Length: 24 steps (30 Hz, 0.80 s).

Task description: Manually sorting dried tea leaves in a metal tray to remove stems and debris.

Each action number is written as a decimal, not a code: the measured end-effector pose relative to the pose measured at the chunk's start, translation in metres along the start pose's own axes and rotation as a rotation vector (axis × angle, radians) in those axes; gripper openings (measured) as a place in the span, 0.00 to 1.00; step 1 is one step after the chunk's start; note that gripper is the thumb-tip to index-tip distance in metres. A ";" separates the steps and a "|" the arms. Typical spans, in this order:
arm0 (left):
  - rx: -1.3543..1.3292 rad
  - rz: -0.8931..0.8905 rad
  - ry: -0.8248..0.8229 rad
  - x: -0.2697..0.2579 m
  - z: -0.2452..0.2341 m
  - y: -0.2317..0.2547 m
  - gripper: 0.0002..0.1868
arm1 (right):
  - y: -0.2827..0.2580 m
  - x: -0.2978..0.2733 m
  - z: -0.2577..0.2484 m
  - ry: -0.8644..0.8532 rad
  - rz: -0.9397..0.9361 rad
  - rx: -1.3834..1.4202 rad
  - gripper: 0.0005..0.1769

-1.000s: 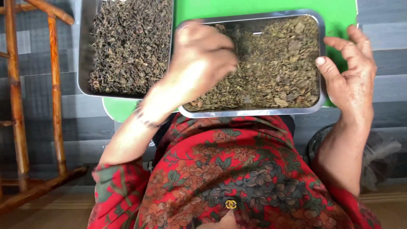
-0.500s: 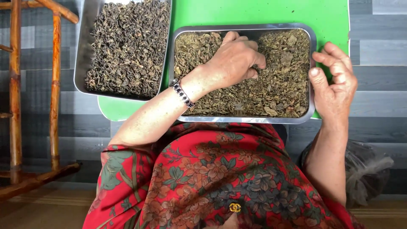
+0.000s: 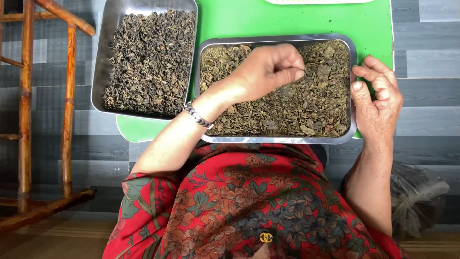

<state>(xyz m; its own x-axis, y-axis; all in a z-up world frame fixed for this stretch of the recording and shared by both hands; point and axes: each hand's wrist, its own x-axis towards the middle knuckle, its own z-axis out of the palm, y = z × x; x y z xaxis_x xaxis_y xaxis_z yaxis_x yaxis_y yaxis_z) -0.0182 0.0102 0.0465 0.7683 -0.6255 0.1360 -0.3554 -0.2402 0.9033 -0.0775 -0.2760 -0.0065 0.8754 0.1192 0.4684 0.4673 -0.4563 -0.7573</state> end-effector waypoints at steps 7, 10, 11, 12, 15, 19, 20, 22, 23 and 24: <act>-0.785 -0.169 0.063 -0.007 -0.001 -0.019 0.04 | -0.002 -0.001 0.001 -0.005 0.010 0.028 0.22; -0.873 -0.190 0.069 -0.010 -0.002 -0.020 0.04 | -0.001 -0.001 0.000 -0.003 0.004 0.006 0.22; -0.901 -0.210 0.072 -0.011 -0.002 -0.020 0.05 | -0.001 -0.001 0.000 -0.003 0.001 0.000 0.23; -0.901 -0.211 0.071 -0.013 -0.003 -0.021 0.05 | -0.001 -0.001 0.000 -0.003 0.002 0.001 0.23; -0.977 -0.160 0.007 -0.017 -0.005 -0.026 0.08 | 0.000 -0.001 -0.001 -0.005 -0.003 -0.011 0.23; -0.992 -0.103 -0.052 -0.019 -0.004 -0.029 0.11 | 0.002 -0.001 -0.002 -0.004 -0.014 -0.065 0.25; -0.972 -0.070 -0.066 -0.020 -0.004 -0.029 0.11 | 0.002 -0.001 -0.002 -0.002 -0.014 -0.073 0.25; -0.906 -0.051 -0.054 -0.021 -0.004 -0.029 0.12 | 0.001 -0.001 -0.002 -0.003 -0.018 -0.074 0.25; -0.840 -0.032 -0.043 -0.021 -0.004 -0.028 0.12 | 0.001 -0.001 -0.002 -0.004 -0.022 -0.075 0.25; -0.839 -0.031 -0.043 -0.022 -0.005 -0.024 0.12 | 0.000 -0.001 -0.002 -0.004 -0.023 -0.075 0.25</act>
<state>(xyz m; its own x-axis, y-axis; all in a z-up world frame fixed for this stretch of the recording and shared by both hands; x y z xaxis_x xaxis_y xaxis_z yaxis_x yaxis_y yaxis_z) -0.0240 0.0332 0.0233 0.7442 -0.6595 0.1057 0.1927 0.3635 0.9114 -0.0783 -0.2778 -0.0057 0.8653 0.1335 0.4832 0.4765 -0.5182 -0.7102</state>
